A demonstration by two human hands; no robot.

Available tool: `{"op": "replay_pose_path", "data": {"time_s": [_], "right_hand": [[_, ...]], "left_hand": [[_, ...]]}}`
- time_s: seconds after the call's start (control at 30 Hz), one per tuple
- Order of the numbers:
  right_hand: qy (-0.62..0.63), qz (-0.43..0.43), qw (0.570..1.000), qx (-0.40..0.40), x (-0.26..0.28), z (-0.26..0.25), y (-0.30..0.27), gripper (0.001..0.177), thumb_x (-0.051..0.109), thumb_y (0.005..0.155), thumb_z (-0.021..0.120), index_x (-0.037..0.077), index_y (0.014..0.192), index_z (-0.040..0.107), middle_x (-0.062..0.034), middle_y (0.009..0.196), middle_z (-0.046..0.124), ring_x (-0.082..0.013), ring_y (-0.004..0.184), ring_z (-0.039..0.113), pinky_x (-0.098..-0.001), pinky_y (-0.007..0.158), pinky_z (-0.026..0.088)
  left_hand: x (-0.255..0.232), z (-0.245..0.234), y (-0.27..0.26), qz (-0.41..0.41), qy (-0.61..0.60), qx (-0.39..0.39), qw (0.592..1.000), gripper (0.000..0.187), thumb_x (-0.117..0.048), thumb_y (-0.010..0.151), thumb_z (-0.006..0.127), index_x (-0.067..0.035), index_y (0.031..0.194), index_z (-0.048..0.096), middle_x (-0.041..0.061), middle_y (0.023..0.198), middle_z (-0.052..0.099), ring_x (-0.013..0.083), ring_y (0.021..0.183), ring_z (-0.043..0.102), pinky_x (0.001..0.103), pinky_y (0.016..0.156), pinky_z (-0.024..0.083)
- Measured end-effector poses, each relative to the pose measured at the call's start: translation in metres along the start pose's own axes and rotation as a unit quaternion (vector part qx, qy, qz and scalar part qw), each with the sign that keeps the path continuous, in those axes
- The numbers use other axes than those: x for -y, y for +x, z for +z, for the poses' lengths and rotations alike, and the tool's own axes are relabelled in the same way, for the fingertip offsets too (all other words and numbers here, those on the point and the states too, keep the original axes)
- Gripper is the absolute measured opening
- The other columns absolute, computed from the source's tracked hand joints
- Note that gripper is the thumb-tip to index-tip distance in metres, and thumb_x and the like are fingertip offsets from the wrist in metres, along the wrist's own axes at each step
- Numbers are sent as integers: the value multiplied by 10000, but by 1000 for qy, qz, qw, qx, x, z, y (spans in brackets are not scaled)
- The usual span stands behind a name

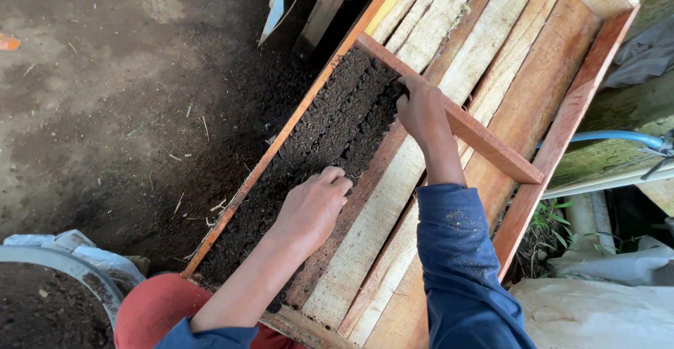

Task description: The person sits on the ground and repeatedly takes small seeds from a packet, rolls them in soil from a bucket, and places them into a wooden seed tray. The person uses both hands to handle the seeds and soil throughout the process.

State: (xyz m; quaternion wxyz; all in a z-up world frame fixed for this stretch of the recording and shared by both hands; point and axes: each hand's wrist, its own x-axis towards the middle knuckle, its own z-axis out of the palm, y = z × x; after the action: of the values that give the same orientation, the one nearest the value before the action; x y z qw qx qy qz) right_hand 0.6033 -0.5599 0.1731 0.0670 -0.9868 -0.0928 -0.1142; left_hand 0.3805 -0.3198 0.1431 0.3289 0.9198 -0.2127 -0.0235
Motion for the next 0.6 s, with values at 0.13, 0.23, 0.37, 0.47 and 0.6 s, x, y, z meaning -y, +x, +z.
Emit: {"op": "replay_pose_path", "data": {"time_s": [0.13, 0.23, 0.37, 0.47, 0.6], "right_hand": [[32, -31, 999, 9, 21, -8, -8, 344, 384, 1081, 500, 153, 1188, 732, -212, 966, 752, -457, 1002, 713, -568, 821, 573], [41, -48, 996, -66, 9, 15, -3, 367, 469, 1101, 545, 178, 1115, 767, -152, 906, 756, -371, 968, 739, -452, 854, 562], [111, -116, 979, -126, -9, 29, 2, 213, 176, 1072, 654, 7, 983, 748, -251, 879, 697, -457, 948, 701, -500, 858, 538], [79, -164, 971, -152, -15, 45, 2, 131, 71, 1130, 672, -48, 1135, 727, -296, 964, 650, -449, 978, 659, -475, 876, 484], [-36, -209, 968, -134, 44, -10, -36, 262, 161, 1200, 623, -89, 1158, 686, -330, 1061, 687, -506, 984, 637, -586, 807, 488]], "left_hand": [[-34, -22, -4, 30, 77, -17, 996, 387, -71, 995, 595, -67, 1379, 643, 188, 1576, 500, 386, 1533, 347, 567, 1197, 362], [-46, -11, -3, 48, 108, -24, 993, 491, 34, 964, 587, -35, 1450, 592, 169, 1681, 390, 328, 1627, 163, 583, 1290, 105], [-11, 75, 18, 61, 107, -211, 970, 501, -79, 902, 672, -62, 1400, 621, 184, 1604, 468, 378, 1520, 391, 589, 1234, 278], [-2, 65, 0, 56, 82, -202, 974, 675, -234, 833, 798, -122, 1453, 555, 164, 1590, 461, 389, 1513, 416, 599, 1234, 321], [30, 20, -60, 36, 29, -238, 970, 350, -265, 928, 700, -95, 1227, 634, 188, 1523, 501, 397, 1410, 487, 545, 1104, 454]]}}
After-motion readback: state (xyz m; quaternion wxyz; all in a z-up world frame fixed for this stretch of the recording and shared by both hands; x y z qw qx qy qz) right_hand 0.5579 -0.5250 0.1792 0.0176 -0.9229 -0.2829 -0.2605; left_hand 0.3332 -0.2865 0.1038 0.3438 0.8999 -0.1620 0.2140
